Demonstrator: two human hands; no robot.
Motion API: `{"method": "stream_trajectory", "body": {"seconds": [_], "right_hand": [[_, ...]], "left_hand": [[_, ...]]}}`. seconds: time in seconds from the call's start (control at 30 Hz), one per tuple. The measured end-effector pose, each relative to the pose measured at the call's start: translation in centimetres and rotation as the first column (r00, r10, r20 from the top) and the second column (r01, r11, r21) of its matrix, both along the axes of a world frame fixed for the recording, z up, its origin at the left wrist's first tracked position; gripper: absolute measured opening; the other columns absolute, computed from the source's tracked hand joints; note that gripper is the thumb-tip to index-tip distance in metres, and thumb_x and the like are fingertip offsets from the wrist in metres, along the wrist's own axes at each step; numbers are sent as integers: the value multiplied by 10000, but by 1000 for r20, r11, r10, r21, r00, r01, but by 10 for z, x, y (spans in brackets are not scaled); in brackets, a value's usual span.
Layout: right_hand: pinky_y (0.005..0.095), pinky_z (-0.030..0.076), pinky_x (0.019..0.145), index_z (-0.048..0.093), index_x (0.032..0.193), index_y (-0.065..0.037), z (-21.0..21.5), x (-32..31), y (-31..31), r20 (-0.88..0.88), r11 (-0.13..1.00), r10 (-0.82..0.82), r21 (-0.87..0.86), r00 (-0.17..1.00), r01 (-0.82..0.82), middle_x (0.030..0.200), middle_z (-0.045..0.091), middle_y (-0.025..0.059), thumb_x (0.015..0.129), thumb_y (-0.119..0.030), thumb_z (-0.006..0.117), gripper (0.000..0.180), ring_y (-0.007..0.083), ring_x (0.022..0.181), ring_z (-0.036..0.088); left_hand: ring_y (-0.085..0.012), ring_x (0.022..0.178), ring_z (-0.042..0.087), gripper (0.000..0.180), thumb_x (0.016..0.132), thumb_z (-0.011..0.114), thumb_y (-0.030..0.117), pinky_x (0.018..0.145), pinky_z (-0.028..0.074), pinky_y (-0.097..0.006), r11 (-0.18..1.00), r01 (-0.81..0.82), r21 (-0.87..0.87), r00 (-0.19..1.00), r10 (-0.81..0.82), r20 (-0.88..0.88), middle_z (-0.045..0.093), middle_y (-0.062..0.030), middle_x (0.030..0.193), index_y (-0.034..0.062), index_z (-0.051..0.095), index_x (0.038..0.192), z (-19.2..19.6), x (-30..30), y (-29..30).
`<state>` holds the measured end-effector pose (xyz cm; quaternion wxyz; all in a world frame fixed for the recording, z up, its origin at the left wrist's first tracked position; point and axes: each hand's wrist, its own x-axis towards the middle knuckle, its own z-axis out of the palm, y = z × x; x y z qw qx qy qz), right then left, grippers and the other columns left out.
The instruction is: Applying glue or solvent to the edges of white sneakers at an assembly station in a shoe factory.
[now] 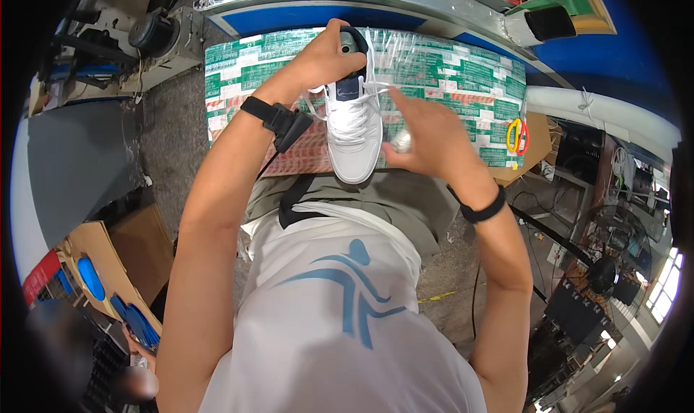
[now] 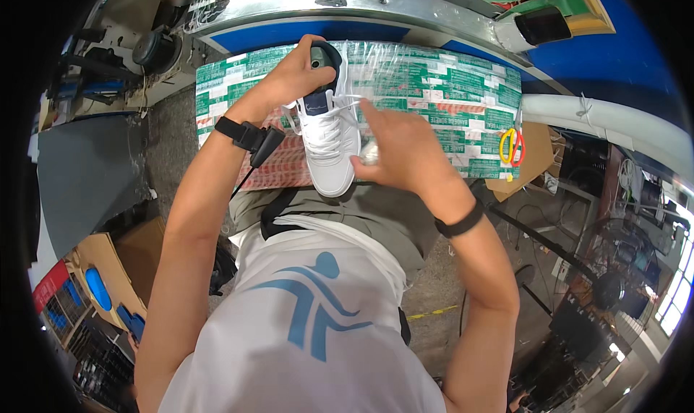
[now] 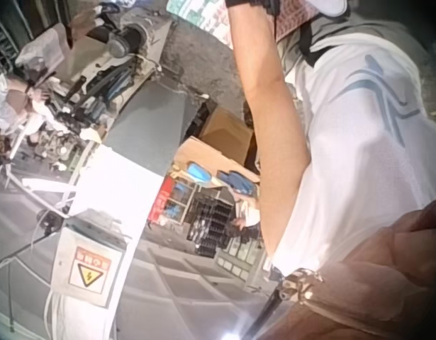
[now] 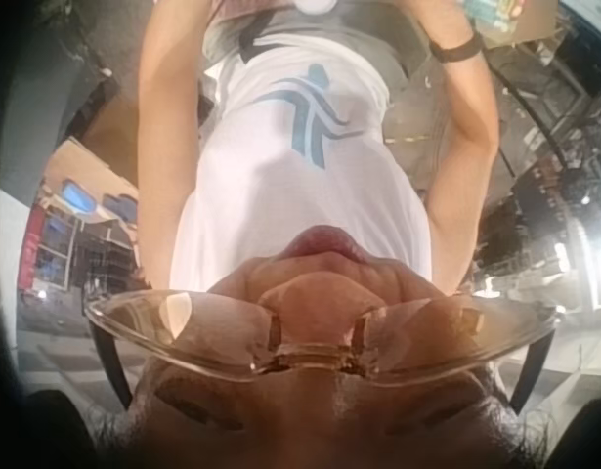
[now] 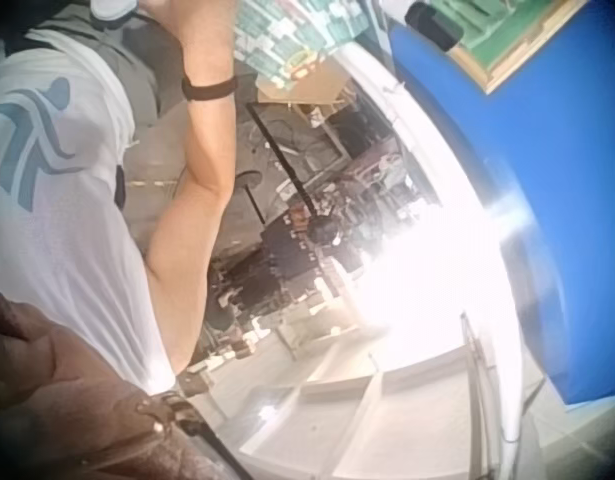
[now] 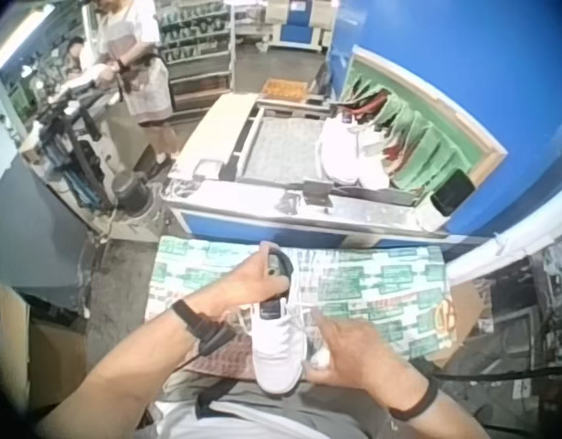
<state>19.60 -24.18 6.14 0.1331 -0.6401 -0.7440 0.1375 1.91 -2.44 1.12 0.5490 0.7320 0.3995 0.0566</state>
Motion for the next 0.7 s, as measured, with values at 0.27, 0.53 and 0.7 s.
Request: {"method": "stream_trajectory", "body": {"seconds": [0.27, 0.53, 0.7], "right_hand": [[403, 593, 939, 607, 1569, 6, 85, -11, -70, -437, 829, -241, -557, 867, -50, 1038, 783, 226, 818, -242, 824, 821, 394, 958, 771], [318, 553, 926, 605, 1584, 1, 1, -35, -28, -637, 936, -349, -275, 687, 221, 976, 734, 98, 864, -152, 753, 751, 172, 896, 681], [418, 582, 933, 599, 1588, -12, -10, -34, -26, -616, 938, -347, -245, 707, 247, 1051, 749, 172, 824, -305, 849, 855, 351, 974, 746]], "left_hand": [[-284, 986, 748, 814, 888, 823, 360, 846, 590, -388, 999, 6, 49, 999, -8, 46, 725, -190, 1071, -73, 502, 1498, -12, 5, 1], [-220, 991, 710, 808, 924, 784, 284, 883, 578, -357, 999, -31, 45, 998, 28, 52, 730, -171, 1097, -23, 437, 1586, -5, 9, -4], [-229, 1011, 718, 798, 923, 785, 280, 889, 581, -360, 999, -39, 36, 999, 38, 38, 736, -184, 1121, -29, 445, 1576, -7, 11, -7]]}}
